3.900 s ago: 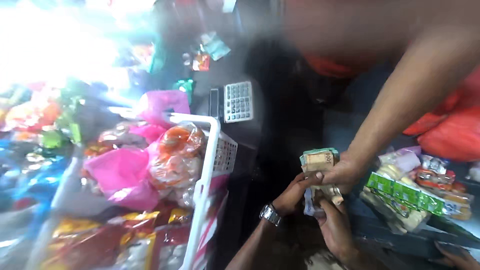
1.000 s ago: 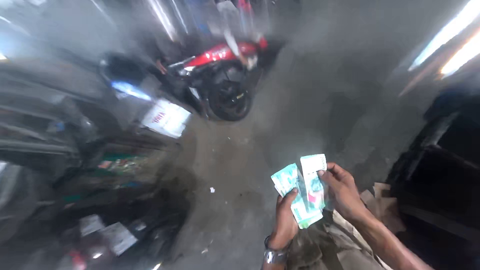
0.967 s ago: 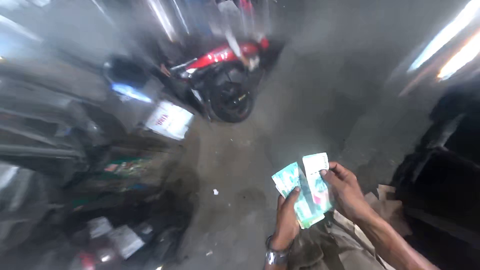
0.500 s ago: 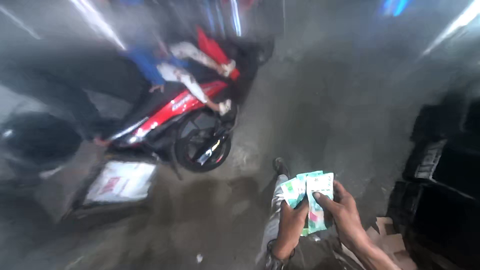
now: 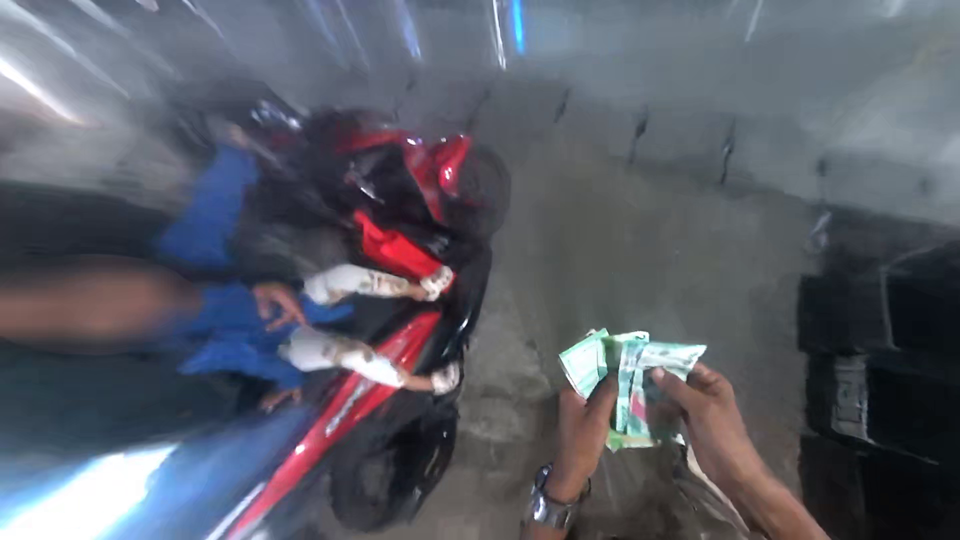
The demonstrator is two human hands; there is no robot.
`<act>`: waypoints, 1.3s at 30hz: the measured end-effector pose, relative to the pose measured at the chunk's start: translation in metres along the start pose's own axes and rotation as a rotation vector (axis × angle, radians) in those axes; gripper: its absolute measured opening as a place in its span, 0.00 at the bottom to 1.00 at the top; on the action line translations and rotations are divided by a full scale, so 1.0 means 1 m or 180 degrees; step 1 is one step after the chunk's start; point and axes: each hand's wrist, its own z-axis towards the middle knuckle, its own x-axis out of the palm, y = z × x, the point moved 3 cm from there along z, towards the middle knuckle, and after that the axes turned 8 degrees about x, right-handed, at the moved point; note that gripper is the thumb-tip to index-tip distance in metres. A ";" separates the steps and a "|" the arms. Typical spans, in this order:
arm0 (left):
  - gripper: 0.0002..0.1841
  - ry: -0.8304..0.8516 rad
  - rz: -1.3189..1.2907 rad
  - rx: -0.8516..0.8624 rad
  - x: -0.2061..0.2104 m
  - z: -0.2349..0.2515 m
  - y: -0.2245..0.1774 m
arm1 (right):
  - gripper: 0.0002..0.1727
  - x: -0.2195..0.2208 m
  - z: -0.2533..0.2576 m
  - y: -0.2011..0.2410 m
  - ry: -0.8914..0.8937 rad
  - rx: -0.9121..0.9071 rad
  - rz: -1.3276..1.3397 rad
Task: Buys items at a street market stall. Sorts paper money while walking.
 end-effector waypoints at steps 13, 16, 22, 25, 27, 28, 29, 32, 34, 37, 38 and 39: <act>0.15 -0.0310 -0.0098 -0.0465 0.076 0.402 -0.054 | 0.17 0.092 0.388 0.179 0.0379 -0.0046 0.0556; 0.17 -0.0446 0.0119 -0.0031 0.090 0.501 -0.077 | 0.08 0.115 0.473 0.239 0.0674 -0.0065 0.0517; 0.19 -0.0173 0.0277 0.0284 0.106 0.679 -0.078 | 0.11 0.163 0.624 0.293 0.0569 -0.0146 0.0056; 0.13 0.0160 0.0431 -0.0004 0.111 0.782 -0.077 | 0.11 0.197 0.705 0.311 0.0017 -0.0334 -0.0064; 0.07 0.0324 0.0162 -0.0516 0.105 0.854 -0.075 | 0.18 0.224 0.762 0.330 -0.0283 -0.0410 -0.0120; 0.07 0.0414 -0.0042 -0.0704 0.098 0.891 -0.072 | 0.21 0.239 0.791 0.340 -0.0393 -0.0424 -0.0173; 0.08 0.0501 -0.0231 -0.0781 0.090 0.932 -0.072 | 0.22 0.259 0.821 0.354 -0.0466 -0.0411 -0.0172; 0.09 0.0570 -0.0468 -0.0627 0.069 1.047 -0.112 | 0.19 0.329 0.900 0.413 -0.0547 -0.0309 -0.0088; 0.11 0.0316 -0.0493 -0.0404 0.054 1.111 -0.150 | 0.15 0.381 0.945 0.458 -0.0375 -0.0328 -0.0027; 0.09 0.0058 -0.0451 -0.0147 0.027 1.194 -0.206 | 0.12 0.458 1.006 0.508 0.0057 -0.0540 -0.0117; 0.09 -0.0015 -0.0442 -0.0070 0.020 1.218 -0.219 | 0.13 0.479 1.026 0.520 0.0188 -0.0600 -0.0250; 0.10 -0.0092 -0.0406 0.0015 0.012 1.242 -0.229 | 0.13 0.500 1.044 0.529 0.0243 -0.0613 -0.0387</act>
